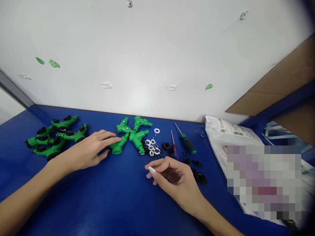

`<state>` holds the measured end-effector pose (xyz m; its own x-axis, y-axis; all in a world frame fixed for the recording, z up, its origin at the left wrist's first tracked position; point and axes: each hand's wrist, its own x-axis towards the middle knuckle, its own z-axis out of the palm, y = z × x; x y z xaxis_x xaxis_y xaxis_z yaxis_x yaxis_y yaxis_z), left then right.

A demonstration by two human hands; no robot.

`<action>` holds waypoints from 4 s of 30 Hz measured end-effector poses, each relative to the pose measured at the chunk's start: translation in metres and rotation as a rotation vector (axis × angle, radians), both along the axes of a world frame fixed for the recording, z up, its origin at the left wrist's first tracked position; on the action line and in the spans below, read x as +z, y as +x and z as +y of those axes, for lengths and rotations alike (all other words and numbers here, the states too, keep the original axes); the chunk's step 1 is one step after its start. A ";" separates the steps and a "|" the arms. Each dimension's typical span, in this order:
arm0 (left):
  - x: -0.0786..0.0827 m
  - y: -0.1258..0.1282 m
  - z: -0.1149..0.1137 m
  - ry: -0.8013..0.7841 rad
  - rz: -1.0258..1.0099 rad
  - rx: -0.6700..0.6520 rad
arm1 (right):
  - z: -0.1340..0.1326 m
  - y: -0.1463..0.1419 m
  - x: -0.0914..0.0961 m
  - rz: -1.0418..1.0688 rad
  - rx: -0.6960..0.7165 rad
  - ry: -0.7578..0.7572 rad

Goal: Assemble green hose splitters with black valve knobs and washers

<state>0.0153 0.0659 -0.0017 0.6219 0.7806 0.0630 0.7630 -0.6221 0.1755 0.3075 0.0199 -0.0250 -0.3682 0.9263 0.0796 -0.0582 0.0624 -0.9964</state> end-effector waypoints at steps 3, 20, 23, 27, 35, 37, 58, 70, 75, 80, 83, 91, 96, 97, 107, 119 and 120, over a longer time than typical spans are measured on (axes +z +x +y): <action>0.001 0.008 -0.006 -0.069 0.007 0.017 | 0.003 0.000 0.000 -0.031 -0.019 0.058; -0.013 0.075 -0.063 -0.900 -0.883 -0.047 | -0.004 0.004 0.006 -0.252 0.043 0.996; -0.013 0.074 -0.062 -0.979 -0.911 -0.040 | -0.004 0.005 0.009 -0.345 0.071 1.027; -0.013 0.073 -0.062 -1.049 -0.916 -0.026 | -0.005 0.005 0.009 -0.367 0.114 1.019; -0.015 0.073 -0.064 -1.062 -0.922 -0.030 | -0.006 0.004 0.007 -0.360 0.093 0.962; -0.016 0.074 -0.065 -1.060 -0.901 -0.035 | -0.006 0.003 0.009 -0.393 0.111 0.906; -0.021 0.072 -0.065 -0.806 -0.871 -0.054 | -0.010 0.004 0.005 -0.377 0.076 1.021; -0.022 0.071 -0.064 -0.822 -0.902 -0.053 | -0.006 0.005 0.005 -0.463 0.048 1.036; -0.023 0.071 -0.065 -0.822 -0.899 -0.052 | -0.005 0.005 0.007 -0.489 0.072 1.054; -0.024 0.072 -0.064 -0.854 -0.917 -0.047 | -0.005 0.004 0.008 -0.530 0.077 1.032; -0.026 0.072 -0.064 -0.846 -0.909 -0.039 | -0.006 0.005 0.007 -0.514 0.066 1.043; -0.025 0.072 -0.064 -0.809 -0.892 -0.031 | -0.009 0.004 0.007 -0.505 0.040 1.022; -0.026 0.072 -0.064 -0.809 -0.880 -0.032 | -0.004 0.008 0.010 -0.490 0.076 1.038; -0.027 0.072 -0.064 -0.802 -0.875 -0.023 | 0.000 0.011 0.012 -0.479 0.060 1.030; -0.025 0.071 -0.068 -0.797 -0.832 0.056 | 0.047 0.061 0.011 -1.066 -0.088 0.802; -0.031 0.072 -0.070 -0.794 -0.899 0.082 | 0.011 0.026 0.026 -0.365 0.107 0.575; -0.031 0.072 -0.070 -0.758 -0.893 0.046 | 0.008 0.023 0.025 -0.338 0.135 0.570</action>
<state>0.0868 -0.0046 -0.0329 0.5625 0.8264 -0.0274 0.2001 -0.1039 0.9743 0.3301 0.0284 0.0001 -0.5683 0.7178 0.4023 0.2066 0.5977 -0.7747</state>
